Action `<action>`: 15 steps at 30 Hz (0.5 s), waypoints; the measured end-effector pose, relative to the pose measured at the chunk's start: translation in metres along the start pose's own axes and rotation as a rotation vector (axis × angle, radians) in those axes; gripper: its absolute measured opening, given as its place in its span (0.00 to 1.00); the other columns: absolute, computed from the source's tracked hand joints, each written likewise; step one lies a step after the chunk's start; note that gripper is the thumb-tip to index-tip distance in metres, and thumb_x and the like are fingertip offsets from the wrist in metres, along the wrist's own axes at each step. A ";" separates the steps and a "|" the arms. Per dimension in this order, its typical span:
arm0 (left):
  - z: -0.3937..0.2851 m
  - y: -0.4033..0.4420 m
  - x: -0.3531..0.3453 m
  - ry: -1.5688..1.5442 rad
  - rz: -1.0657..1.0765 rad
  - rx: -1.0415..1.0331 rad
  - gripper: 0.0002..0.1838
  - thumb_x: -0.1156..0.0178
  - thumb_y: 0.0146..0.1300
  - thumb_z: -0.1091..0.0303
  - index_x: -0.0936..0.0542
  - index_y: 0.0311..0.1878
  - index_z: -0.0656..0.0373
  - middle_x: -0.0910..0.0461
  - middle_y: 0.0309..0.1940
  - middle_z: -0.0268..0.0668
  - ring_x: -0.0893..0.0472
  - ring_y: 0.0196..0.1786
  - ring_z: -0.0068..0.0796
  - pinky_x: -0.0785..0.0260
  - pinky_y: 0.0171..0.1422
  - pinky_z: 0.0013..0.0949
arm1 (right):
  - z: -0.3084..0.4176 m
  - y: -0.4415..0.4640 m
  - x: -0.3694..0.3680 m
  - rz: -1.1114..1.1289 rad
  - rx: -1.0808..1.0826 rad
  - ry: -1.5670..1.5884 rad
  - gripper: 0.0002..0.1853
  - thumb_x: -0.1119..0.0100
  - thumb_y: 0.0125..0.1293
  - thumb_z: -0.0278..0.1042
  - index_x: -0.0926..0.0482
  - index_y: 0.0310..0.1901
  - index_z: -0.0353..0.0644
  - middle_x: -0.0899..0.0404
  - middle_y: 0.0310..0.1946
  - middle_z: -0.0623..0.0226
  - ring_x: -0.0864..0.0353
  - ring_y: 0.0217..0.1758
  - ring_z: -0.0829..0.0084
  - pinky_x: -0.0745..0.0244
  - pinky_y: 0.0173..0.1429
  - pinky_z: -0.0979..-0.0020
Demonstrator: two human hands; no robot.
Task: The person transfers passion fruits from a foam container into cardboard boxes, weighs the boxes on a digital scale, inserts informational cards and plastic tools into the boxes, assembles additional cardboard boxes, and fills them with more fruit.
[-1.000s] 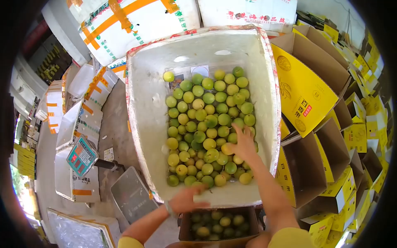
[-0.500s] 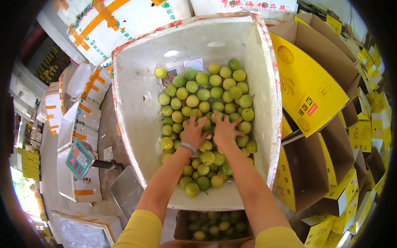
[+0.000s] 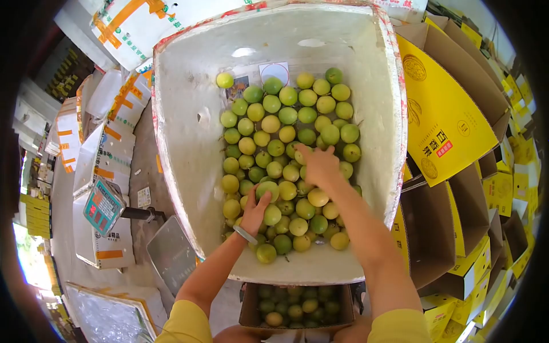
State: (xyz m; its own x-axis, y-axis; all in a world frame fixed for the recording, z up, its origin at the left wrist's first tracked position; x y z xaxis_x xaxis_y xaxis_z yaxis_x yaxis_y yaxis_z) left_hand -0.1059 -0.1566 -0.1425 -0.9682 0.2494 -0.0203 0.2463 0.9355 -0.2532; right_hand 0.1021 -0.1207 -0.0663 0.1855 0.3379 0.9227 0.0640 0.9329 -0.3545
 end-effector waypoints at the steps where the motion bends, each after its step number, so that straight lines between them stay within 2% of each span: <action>1: 0.001 -0.001 -0.001 -0.098 0.035 0.075 0.35 0.40 0.63 0.52 0.41 0.65 0.61 0.31 0.57 0.40 0.31 0.58 0.29 0.37 0.60 0.30 | -0.001 0.004 0.013 0.180 -0.014 0.119 0.50 0.29 0.41 0.30 0.45 0.67 0.63 0.26 0.51 0.55 0.30 0.54 0.43 0.25 0.51 0.54; 2: -0.003 0.000 -0.003 -0.099 0.035 0.079 0.35 0.40 0.63 0.52 0.41 0.65 0.61 0.31 0.57 0.40 0.31 0.58 0.29 0.37 0.60 0.30 | -0.006 0.014 0.015 0.214 0.011 0.164 0.51 0.27 0.37 0.31 0.44 0.66 0.64 0.23 0.46 0.57 0.28 0.53 0.47 0.26 0.50 0.55; 4: -0.013 0.011 -0.012 -0.265 0.119 0.072 0.34 0.42 0.64 0.51 0.40 0.65 0.61 0.32 0.57 0.38 0.31 0.57 0.28 0.38 0.61 0.28 | -0.015 0.035 0.007 0.285 0.049 0.214 0.51 0.27 0.38 0.30 0.44 0.66 0.64 0.25 0.50 0.58 0.29 0.55 0.47 0.25 0.50 0.54; 5: -0.017 0.017 -0.018 -0.304 0.184 0.064 0.36 0.43 0.63 0.47 0.43 0.67 0.56 0.32 0.56 0.37 0.29 0.55 0.30 0.30 0.54 0.33 | -0.013 0.036 0.009 0.349 0.087 0.266 0.50 0.27 0.38 0.30 0.44 0.65 0.65 0.27 0.53 0.58 0.30 0.57 0.48 0.25 0.50 0.53; 6: -0.020 0.019 -0.024 -0.313 0.183 0.063 0.36 0.43 0.63 0.47 0.43 0.67 0.56 0.32 0.56 0.37 0.29 0.55 0.30 0.30 0.54 0.33 | -0.014 0.033 0.011 0.351 0.086 0.257 0.50 0.27 0.38 0.30 0.44 0.65 0.65 0.27 0.53 0.58 0.30 0.57 0.48 0.25 0.50 0.53; 8: -0.045 0.012 -0.039 -0.308 0.205 0.394 0.37 0.43 0.61 0.44 0.46 0.67 0.50 0.32 0.56 0.37 0.27 0.53 0.33 0.23 0.39 0.40 | -0.006 0.011 0.027 0.474 -0.006 0.553 0.49 0.27 0.39 0.28 0.43 0.65 0.63 0.34 0.60 0.62 0.33 0.60 0.52 0.24 0.48 0.48; 9: -0.026 0.022 -0.044 -0.302 0.230 0.396 0.45 0.44 0.60 0.39 0.56 0.70 0.45 0.34 0.58 0.36 0.22 0.46 0.31 0.25 0.28 0.41 | -0.008 0.007 0.027 0.500 -0.054 0.581 0.47 0.29 0.43 0.27 0.44 0.65 0.63 0.40 0.64 0.64 0.35 0.61 0.55 0.23 0.45 0.45; 12: -0.031 0.010 -0.061 -0.390 0.188 0.387 0.44 0.43 0.60 0.41 0.55 0.70 0.49 0.33 0.57 0.36 0.22 0.47 0.31 0.24 0.31 0.39 | -0.025 -0.006 0.015 0.473 -0.120 0.749 0.44 0.31 0.46 0.28 0.44 0.65 0.61 0.36 0.61 0.64 0.34 0.60 0.56 0.23 0.44 0.46; 13: -0.024 0.008 -0.064 -0.389 0.195 0.384 0.44 0.43 0.60 0.41 0.55 0.70 0.49 0.33 0.57 0.36 0.22 0.47 0.31 0.24 0.31 0.39 | -0.029 -0.013 0.009 0.407 -0.074 0.809 0.41 0.33 0.49 0.29 0.42 0.65 0.59 0.33 0.57 0.60 0.34 0.59 0.57 0.25 0.48 0.48; 15: -0.007 0.005 -0.069 -0.558 0.107 0.266 0.40 0.43 0.62 0.45 0.49 0.69 0.54 0.32 0.56 0.36 0.24 0.50 0.30 0.24 0.40 0.37 | -0.043 -0.028 -0.019 0.268 -0.032 0.885 0.40 0.33 0.50 0.29 0.42 0.65 0.55 0.32 0.56 0.57 0.33 0.59 0.59 0.29 0.55 0.54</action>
State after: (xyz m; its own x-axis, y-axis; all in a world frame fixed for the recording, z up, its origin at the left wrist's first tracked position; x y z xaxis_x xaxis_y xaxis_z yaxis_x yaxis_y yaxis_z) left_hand -0.0378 -0.1677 -0.1351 -0.8337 0.1027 -0.5427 0.3932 0.8003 -0.4526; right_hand 0.1388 -0.1583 -0.0801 0.8787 0.3108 0.3623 -0.0642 0.8290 -0.5555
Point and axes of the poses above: each hand's wrist, its own y-axis towards the middle knuckle, its own x-axis out of the back of the hand, z = x × y, the point moved 1 cm from there along y, towards the middle knuckle
